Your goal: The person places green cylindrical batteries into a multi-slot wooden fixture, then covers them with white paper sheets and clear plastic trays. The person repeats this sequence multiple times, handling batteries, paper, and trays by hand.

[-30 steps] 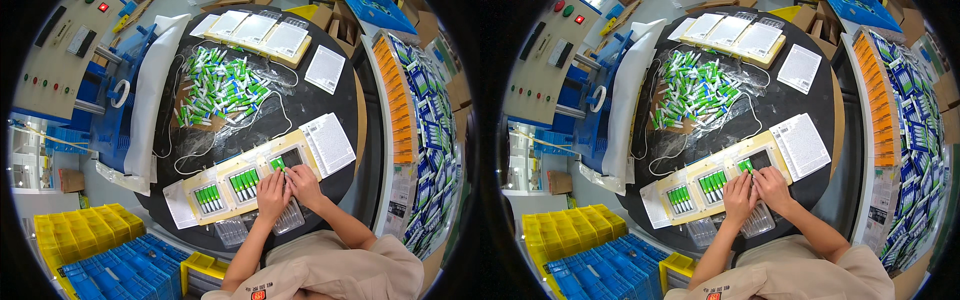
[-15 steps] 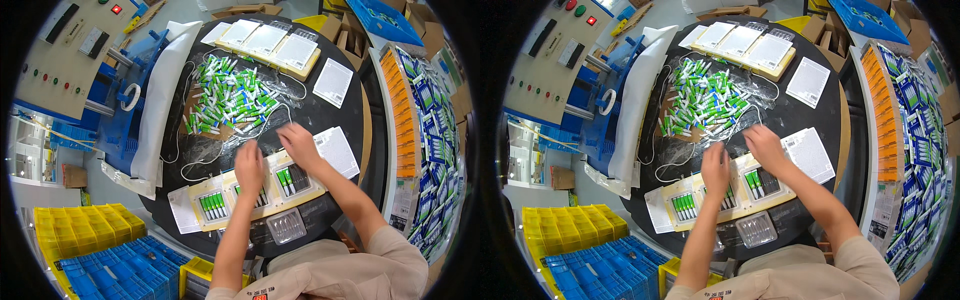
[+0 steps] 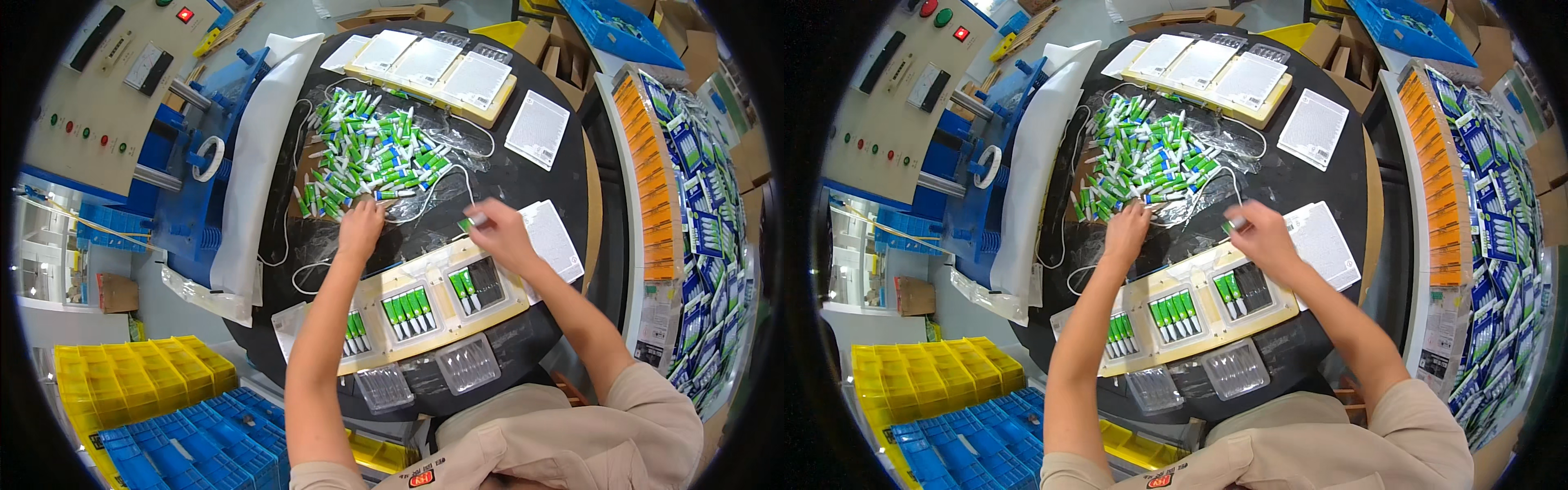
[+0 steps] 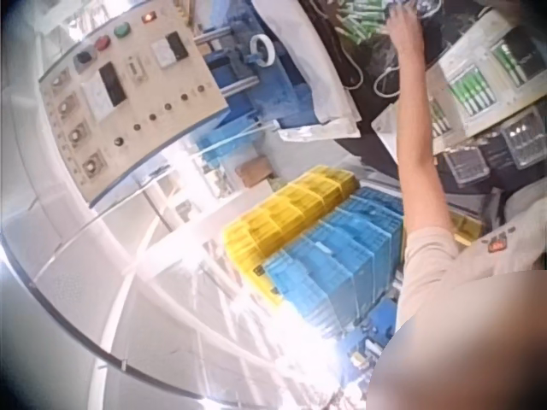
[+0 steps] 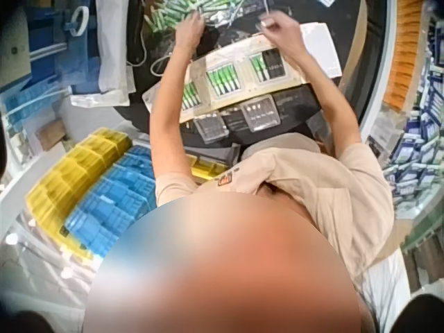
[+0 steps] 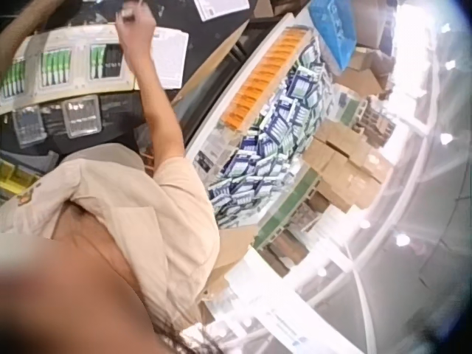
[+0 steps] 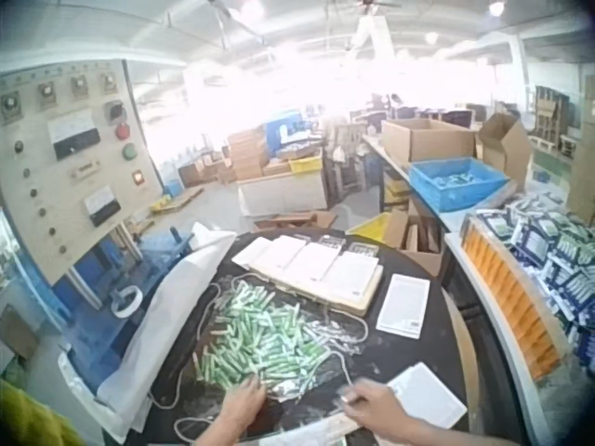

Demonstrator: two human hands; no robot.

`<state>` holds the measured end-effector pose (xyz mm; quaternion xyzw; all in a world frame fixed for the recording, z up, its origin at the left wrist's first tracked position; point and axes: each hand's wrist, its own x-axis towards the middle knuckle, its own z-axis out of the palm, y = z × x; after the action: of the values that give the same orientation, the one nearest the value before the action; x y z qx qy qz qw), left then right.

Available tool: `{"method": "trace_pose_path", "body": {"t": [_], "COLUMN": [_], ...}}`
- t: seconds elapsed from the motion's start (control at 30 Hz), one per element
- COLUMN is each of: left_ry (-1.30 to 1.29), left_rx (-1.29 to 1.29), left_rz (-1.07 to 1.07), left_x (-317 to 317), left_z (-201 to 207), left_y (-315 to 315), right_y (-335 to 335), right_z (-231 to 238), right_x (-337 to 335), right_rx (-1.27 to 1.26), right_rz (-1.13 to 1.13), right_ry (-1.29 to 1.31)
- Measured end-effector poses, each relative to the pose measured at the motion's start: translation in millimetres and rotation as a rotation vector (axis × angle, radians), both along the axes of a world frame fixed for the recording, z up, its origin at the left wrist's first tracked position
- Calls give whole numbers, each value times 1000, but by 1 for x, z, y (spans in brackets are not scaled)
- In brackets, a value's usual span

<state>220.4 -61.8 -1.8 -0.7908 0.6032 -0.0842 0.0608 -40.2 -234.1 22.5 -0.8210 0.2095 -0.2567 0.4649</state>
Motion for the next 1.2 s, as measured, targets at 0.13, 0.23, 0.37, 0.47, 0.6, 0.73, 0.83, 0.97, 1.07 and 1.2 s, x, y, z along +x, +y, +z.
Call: {"method": "trace_pose_path", "body": {"t": [0.13,0.23,0.37,0.47,0.6,0.73,0.83,0.97,1.07,1.2], "left_ry": [366,476,400,414,392,478,512,535,567,635], "left_rx": [-517,-759,-770,-742,-699,-643,-577,-540,-547,-541], "left_rz": [34,-166,-150,-71,-45,-14,-21,-38,-31,-25], "left_x": [-48,-137,-217,-233,-236,-242,-244,-245,-246,-246], "left_z": [16,21,11,0,-6,-5,-5,-8,-11,-12], "left_y": [16,24,18,12,13,23,32,41,42,42], "right_y": [40,58,66,69,76,79,76,69,67,56], "right_z": [-2,-13,-22,-25,-25,-22,-17,-15,-17,-15], "right_x": [-77,-91,-84,-81,-85,-92,-92,-86,-81,-73], "right_rx": [294,-41,-469,-534,-486,-455,-401,-431,-525,-441], "right_rz": [-180,-231,-232,-219,-191,-129,-118,-30,38,27], "right_ry": [34,-14,-24,-24,59,138,134,104,135,70]}}
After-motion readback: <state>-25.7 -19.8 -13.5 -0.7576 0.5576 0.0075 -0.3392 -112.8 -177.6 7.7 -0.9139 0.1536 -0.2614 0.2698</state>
